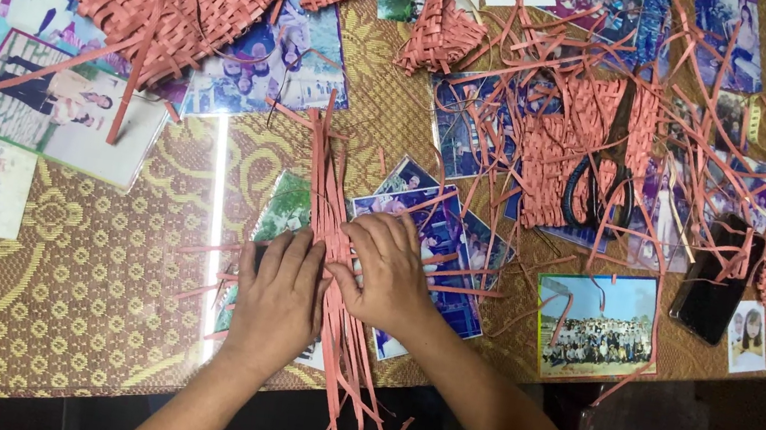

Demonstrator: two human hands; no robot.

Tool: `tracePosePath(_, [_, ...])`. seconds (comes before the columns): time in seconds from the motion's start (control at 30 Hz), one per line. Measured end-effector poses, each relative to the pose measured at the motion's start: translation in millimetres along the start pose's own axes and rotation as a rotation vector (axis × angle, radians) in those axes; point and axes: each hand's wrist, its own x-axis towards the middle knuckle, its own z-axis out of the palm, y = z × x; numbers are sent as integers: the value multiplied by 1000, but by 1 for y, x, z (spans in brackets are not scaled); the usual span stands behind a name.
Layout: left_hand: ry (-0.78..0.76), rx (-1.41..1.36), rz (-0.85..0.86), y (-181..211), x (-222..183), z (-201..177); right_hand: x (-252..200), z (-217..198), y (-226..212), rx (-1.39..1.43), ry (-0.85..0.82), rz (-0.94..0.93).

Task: Weaving pink plastic strips together on a table to create a mat or bag component

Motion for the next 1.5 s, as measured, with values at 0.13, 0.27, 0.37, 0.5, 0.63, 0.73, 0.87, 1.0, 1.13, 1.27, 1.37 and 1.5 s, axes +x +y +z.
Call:
tracePosePath(0.13, [11,-13,13,0,0,-1,1,-2,-1,13,11,9])
tracePosePath(0.27, [-29,-45,-11,1,-1,-1,-1,3,8,119,36,23])
tracePosePath(0.37, [-37,-46,-17,1,-2,0,-5,-1,19,360,64,19])
tracePosePath(0.5, [14,-14,9,0,-4,0,-10,-12,19,282,148,32])
tracePosePath(0.63, [88,0,47,0,-3,2,-24,-18,18,248,163,48])
tracePosePath(0.73, [140,5,116,2,-3,-4,-35,-17,12,238,112,-10])
tracePosePath(0.87, [142,22,204,-4,-5,2,-36,-20,10,264,76,-25])
tracePosePath(1.0, [52,6,333,-5,4,-19,-41,-13,18,180,-32,-118])
tracePosePath(1.13, [-171,38,440,-13,10,-36,-31,-24,11,171,-138,-175])
tracePosePath(1.27, [-264,17,438,-21,9,-29,-24,-28,7,100,-178,-224])
tracePosePath(1.37, [-320,22,450,-22,10,-30,-21,-30,5,93,-229,-222])
tracePosePath(1.5, [-276,-2,464,-21,11,-32,-29,-21,10,22,-201,-239])
